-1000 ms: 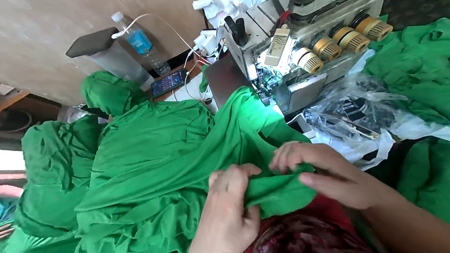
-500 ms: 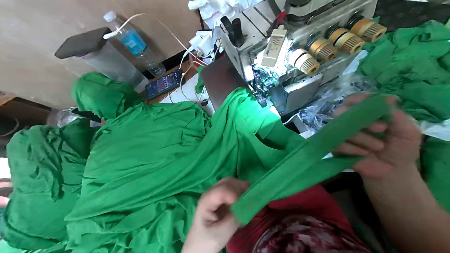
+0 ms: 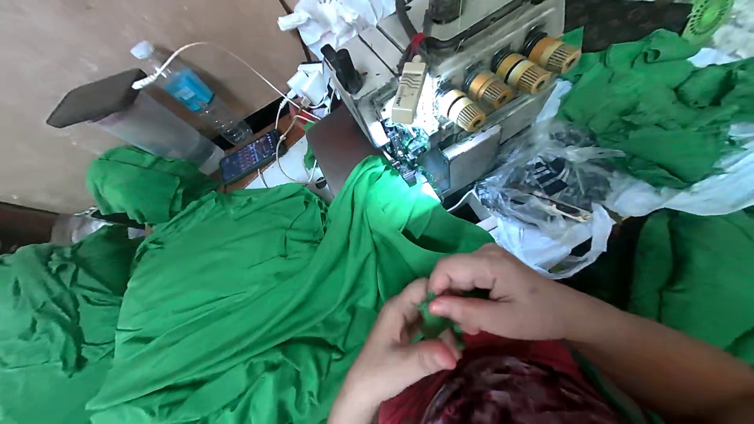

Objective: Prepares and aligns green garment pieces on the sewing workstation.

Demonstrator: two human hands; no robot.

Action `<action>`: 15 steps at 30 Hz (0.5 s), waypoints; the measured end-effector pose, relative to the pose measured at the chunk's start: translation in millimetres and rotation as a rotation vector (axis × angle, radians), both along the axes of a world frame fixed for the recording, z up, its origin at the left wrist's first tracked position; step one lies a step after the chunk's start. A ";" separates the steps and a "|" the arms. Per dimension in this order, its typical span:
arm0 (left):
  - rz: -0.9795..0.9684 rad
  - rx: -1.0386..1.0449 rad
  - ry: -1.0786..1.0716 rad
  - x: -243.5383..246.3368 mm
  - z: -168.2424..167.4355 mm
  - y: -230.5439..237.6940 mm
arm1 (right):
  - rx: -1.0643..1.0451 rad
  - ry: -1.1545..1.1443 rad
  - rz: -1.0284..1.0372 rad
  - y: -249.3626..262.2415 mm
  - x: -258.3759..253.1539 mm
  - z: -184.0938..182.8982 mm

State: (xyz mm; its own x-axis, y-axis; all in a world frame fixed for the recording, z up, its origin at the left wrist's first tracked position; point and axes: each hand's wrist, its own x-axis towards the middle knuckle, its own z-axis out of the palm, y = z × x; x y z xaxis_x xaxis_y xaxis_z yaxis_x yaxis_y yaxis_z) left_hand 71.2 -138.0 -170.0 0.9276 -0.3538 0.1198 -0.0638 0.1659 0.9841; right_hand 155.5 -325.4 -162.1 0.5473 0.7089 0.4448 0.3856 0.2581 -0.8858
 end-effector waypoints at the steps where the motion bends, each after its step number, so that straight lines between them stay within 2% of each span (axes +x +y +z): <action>1: 0.054 -0.024 0.026 2.5 2.7 0.6 | -0.003 -0.014 -0.047 -1.3 3.2 0.6; 4: 0.261 0.142 -0.044 6.7 11.4 15.2 | -0.049 -0.025 -0.156 -7.7 12.2 -6.4; 8: 0.455 0.505 -0.261 11.8 16.1 23.0 | -0.159 -0.011 -0.152 -13.3 15.2 -18.6; 12: 0.526 0.715 -0.359 22.5 19.8 27.0 | -0.206 0.033 -0.075 -24.8 17.6 -29.1; 15: 0.543 0.840 -0.449 35.3 26.6 26.7 | -0.172 0.162 -0.056 -35.6 18.3 -35.6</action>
